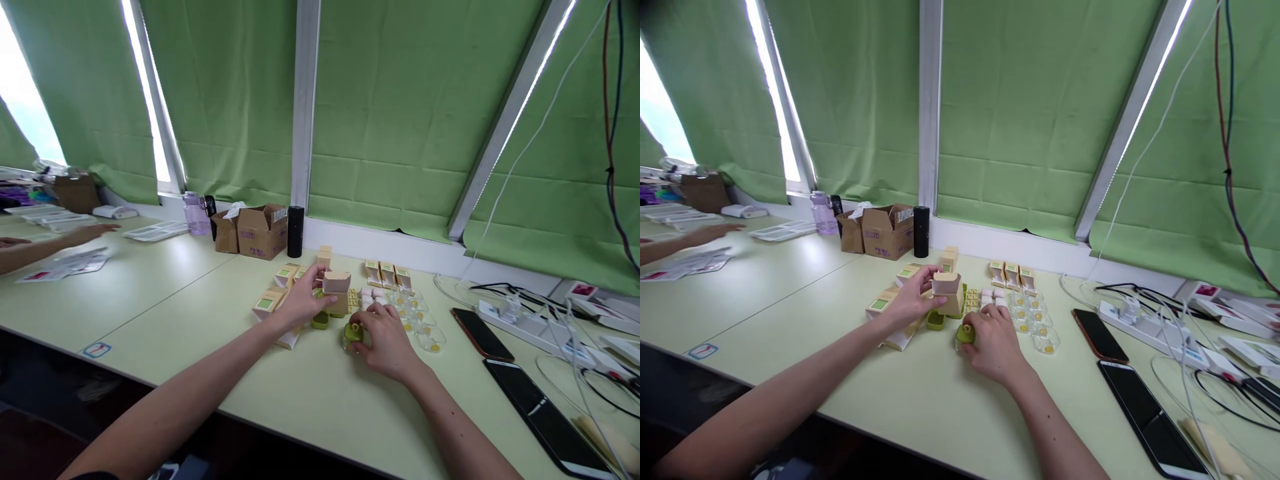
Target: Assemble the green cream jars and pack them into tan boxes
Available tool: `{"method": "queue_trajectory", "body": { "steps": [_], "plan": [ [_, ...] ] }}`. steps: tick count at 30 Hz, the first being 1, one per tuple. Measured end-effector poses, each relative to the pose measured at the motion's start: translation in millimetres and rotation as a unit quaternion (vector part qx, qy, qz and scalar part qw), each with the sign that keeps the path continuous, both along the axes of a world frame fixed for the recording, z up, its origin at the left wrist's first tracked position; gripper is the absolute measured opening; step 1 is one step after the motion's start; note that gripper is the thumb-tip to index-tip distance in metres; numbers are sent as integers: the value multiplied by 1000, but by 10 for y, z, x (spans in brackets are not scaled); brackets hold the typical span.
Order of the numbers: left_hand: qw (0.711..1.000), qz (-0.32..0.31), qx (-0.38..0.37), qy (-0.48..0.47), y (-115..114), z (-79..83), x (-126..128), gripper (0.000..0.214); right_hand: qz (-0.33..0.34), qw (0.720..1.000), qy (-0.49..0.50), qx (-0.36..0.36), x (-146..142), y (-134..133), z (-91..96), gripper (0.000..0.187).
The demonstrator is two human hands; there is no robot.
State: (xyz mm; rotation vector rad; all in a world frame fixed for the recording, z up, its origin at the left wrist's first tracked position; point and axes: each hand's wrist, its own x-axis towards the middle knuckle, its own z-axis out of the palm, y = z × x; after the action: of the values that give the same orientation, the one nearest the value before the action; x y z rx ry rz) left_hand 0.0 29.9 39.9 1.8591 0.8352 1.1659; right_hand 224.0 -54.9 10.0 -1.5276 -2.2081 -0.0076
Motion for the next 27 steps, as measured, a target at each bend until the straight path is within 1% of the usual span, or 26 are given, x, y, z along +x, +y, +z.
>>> {"method": "queue_trajectory", "body": {
  "steps": [3,6,9,11,14,17,20,22,24,27],
  "plan": [
    [998,-1,39,58,-119,9,-50,52,-8,1000,-13,-8,45,14,29,31],
    [992,4,61,113,-253,-19,-133,50,-5,1000,-21,-8,82,20,35,32],
    [980,40,89,174,-367,-95,-221,53,6,1000,-27,15,104,32,7,34],
    [975,60,99,190,-424,-166,-259,55,7,999,-22,43,117,46,-16,33],
    [976,49,107,184,-477,-281,-262,61,-4,996,12,92,144,72,-33,33],
    [978,35,99,182,-494,-370,-217,67,-20,989,65,135,178,96,-33,32],
    [975,49,98,194,-487,-404,-178,77,-39,977,125,167,207,118,-35,31],
    [973,56,123,189,-481,-389,-178,77,-47,967,168,185,220,131,-34,31],
    [970,43,167,170,-480,-348,-202,63,-49,954,213,205,227,137,-24,30],
    [965,-3,215,152,-482,-267,-257,25,-46,933,271,234,226,129,7,29]
  ]
}}
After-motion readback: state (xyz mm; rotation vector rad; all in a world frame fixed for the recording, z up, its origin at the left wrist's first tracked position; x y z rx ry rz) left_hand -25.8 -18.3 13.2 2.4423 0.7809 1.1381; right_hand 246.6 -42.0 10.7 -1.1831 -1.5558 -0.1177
